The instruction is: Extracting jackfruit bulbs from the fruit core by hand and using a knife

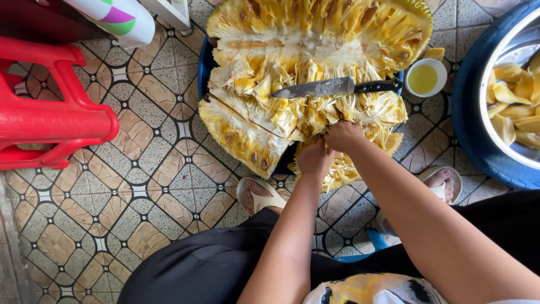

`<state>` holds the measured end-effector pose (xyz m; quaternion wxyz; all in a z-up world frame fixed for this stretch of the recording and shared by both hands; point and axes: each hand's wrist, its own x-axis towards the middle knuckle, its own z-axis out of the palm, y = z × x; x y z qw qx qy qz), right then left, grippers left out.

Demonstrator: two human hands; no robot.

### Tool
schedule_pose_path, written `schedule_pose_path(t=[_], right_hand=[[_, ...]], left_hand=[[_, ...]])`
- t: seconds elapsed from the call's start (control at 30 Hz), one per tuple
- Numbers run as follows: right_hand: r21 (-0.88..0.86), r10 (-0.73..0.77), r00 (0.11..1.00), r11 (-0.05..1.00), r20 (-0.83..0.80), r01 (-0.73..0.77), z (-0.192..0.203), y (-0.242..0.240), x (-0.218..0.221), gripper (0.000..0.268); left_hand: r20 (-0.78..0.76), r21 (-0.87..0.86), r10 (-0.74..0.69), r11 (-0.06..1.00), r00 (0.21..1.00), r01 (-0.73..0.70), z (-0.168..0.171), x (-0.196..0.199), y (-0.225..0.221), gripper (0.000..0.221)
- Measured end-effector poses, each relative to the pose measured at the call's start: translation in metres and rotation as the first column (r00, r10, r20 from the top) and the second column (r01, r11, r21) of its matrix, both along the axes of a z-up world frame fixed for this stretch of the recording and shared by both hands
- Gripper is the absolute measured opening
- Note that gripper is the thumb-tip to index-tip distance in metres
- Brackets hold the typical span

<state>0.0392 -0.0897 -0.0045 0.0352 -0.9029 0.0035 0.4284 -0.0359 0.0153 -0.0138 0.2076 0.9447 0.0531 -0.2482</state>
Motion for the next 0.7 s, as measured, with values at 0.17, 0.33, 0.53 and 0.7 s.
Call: schedule_pose_path(t=[0.17,0.33,0.53,0.7], right_hand=[[0.021,-0.018,0.998,1.0,0.052,0.017,-0.008,-0.003,0.0,0.047],[0.017,0.018,0.994,1.0,0.107,-0.02,0.027,0.005,0.002,0.042],[0.0,0.16,0.965,0.986,0.208,-0.164,0.033,0.001,-0.008,0.037],[0.066,0.078,0.958,0.993,0.276,-0.1,0.007,-0.008,-0.018,0.03]], left_hand=[[-0.07,-0.028,0.038,0.999,0.997,-0.04,0.004,0.005,0.002,0.036],[-0.164,-0.026,0.002,1.0,0.986,-0.006,0.007,0.01,0.01,0.041],[-0.129,-0.052,-0.011,0.999,0.992,0.005,-0.014,0.005,0.01,0.038],[-0.039,-0.096,-0.026,0.995,0.999,0.022,-0.034,0.0,0.006,0.039]])
